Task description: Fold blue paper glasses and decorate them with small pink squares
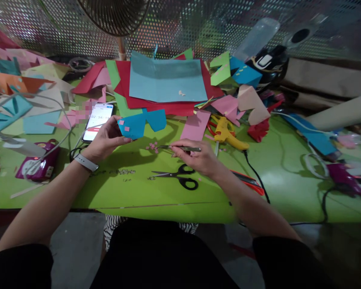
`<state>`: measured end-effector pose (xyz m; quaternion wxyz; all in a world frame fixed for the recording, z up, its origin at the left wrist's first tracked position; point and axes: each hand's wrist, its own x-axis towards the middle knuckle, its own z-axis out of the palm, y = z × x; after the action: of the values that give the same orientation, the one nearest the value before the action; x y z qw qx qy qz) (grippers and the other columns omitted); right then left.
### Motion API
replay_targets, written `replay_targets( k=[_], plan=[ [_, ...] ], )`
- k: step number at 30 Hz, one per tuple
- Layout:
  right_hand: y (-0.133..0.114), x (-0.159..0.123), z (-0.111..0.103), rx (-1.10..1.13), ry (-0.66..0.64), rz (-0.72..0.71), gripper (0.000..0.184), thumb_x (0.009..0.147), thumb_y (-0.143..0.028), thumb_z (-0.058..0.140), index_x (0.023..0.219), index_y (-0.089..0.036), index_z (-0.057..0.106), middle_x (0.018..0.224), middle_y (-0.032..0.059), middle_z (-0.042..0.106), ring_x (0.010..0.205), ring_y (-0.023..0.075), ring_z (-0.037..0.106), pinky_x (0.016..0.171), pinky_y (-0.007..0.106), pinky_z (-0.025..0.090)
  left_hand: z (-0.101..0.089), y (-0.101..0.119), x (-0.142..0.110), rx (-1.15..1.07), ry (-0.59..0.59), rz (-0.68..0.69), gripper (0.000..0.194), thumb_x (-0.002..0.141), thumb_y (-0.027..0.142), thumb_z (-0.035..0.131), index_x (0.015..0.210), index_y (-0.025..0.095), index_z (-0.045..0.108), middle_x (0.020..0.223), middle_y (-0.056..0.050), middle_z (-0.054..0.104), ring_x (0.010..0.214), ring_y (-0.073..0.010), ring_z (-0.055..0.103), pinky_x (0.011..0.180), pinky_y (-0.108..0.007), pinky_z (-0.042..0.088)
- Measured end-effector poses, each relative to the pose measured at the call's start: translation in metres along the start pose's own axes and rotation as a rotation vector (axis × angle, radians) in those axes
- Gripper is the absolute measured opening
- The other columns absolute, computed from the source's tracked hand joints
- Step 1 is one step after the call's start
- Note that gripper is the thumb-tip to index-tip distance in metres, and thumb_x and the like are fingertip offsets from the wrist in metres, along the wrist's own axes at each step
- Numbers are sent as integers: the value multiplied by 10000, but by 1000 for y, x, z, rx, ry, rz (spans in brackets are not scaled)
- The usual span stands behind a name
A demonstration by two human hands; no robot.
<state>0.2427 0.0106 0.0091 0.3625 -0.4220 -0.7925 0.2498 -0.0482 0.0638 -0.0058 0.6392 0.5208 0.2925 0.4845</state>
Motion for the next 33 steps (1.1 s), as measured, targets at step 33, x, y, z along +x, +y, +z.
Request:
replay_targets(
  k=[33],
  plan=[
    [-4, -1, -1, -75, -39, -179, 141, 934, -211, 614, 988, -192, 743, 904, 54, 796, 674, 146, 740, 550, 258, 579, 1, 0, 0, -46, 1, -7, 491, 580, 96, 900, 936, 223, 586, 850, 29, 619, 760, -132, 638, 715, -268, 593]
  ],
)
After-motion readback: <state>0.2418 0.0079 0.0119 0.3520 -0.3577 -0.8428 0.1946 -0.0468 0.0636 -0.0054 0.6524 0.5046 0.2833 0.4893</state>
